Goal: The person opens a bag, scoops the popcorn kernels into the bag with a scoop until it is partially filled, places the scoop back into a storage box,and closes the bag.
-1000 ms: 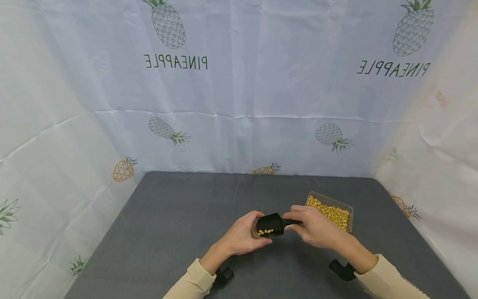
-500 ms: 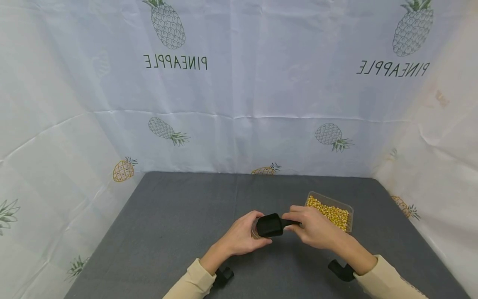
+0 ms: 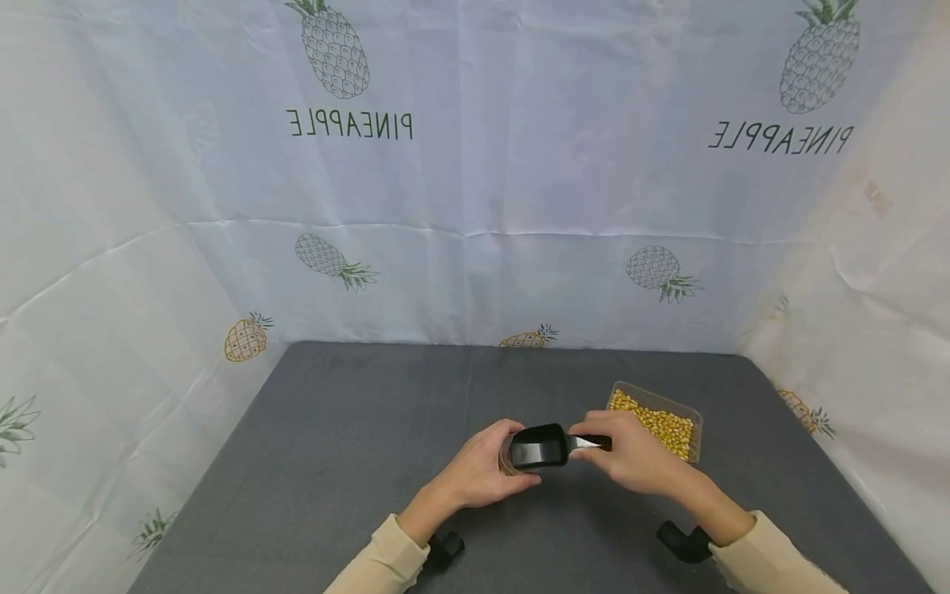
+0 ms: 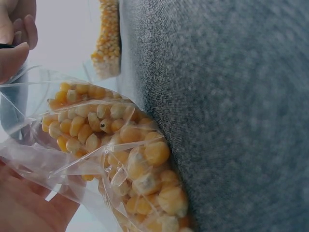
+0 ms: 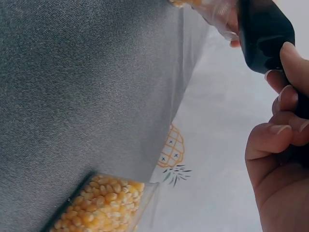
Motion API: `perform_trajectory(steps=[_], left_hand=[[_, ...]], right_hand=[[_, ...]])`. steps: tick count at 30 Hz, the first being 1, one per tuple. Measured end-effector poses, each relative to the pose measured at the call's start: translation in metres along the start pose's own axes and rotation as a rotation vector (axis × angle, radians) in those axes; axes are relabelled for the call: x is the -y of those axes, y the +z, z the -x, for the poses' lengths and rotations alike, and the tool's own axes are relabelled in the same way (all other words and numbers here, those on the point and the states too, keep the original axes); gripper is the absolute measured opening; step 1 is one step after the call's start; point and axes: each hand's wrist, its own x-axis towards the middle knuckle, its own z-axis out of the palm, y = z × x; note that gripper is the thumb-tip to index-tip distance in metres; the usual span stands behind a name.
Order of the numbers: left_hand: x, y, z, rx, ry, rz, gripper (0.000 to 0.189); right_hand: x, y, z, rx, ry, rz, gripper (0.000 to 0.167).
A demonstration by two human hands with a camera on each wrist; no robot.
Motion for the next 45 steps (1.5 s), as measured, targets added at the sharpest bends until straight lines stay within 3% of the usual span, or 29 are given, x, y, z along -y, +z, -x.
perform_trajectory(steps=[11,25,36,45], left_hand=[[0.002,0.001,-0.001,-0.006,0.026,0.02,0.057],[0.002,0.001,0.0,0.001,0.027,0.038,0.054],[0.001,0.0,0.0,0.018,0.032,0.029,0.058],[0.0,-0.001,0.0,0.016,0.039,0.018,0.057]], right_hand=[[-0.007,-0.002,0.009,-0.01,0.13,-0.087,0.026],[-0.009,-0.008,0.021,-0.038,0.181,-0.134,0.024],[-0.013,-0.021,0.037,-0.08,0.291,-0.059,0.031],[-0.022,-0.031,0.051,-0.134,0.297,0.005,0.027]])
